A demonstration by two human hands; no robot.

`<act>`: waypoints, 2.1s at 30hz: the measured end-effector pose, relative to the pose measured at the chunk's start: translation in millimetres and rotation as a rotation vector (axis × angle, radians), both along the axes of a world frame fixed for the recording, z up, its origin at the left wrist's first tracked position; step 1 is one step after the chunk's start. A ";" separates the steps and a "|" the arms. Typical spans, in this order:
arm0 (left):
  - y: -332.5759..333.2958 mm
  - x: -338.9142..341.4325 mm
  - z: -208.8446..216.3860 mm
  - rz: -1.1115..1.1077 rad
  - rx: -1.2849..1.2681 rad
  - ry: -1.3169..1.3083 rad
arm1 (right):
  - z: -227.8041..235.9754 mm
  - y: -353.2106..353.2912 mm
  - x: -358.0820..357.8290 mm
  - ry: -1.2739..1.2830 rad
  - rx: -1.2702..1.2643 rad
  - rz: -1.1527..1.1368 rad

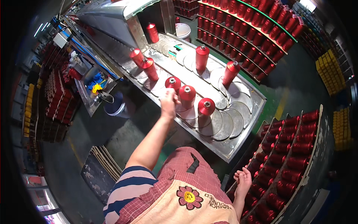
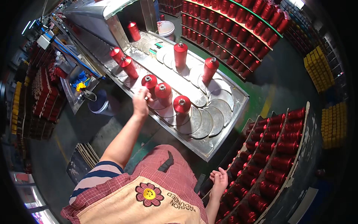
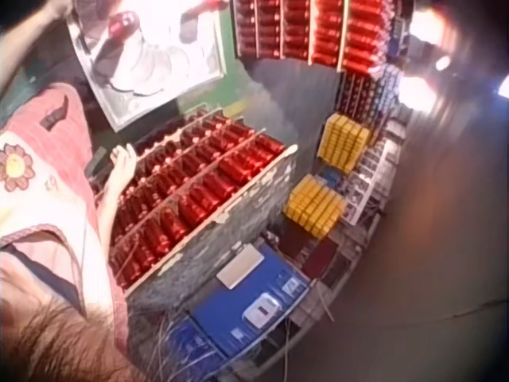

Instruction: The recorder takes red metallic bottles from a conveyor belt and stacks them onto a pallet, using a wooden divider board between layers.

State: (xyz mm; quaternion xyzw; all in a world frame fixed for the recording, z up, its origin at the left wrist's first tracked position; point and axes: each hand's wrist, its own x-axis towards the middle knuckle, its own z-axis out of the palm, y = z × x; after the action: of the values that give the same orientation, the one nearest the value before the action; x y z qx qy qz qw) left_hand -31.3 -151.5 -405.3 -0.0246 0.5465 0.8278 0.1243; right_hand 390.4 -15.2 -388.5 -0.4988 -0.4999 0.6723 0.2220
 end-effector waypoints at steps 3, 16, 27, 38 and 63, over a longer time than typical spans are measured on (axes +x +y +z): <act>-25.6 -38.6 -12.9 0.135 -0.300 0.235 | 0.1 3.6 10.3 0.016 0.000 -0.003; 22.0 -68.0 -86.5 -0.343 -0.441 0.323 | 2.7 -5.2 28.8 -0.029 0.006 -0.075; 18.4 -55.7 -44.3 -0.332 -1.008 0.784 | -2.5 -10.9 15.3 -0.056 -0.035 -0.090; -10.8 -104.6 -55.8 -0.244 -0.902 0.632 | -3.3 -11.2 -4.0 -0.069 -0.047 -0.074; 56.7 92.1 36.1 -0.730 -0.395 0.882 | -129.4 -71.3 129.6 0.195 -0.678 0.131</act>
State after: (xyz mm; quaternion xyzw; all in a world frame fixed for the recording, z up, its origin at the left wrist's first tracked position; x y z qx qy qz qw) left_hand 60.8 -94.8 -369.2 0.4875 0.6630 0.5465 0.1551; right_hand 520.1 -86.4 -517.9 -0.4447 -0.2559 0.8571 0.0470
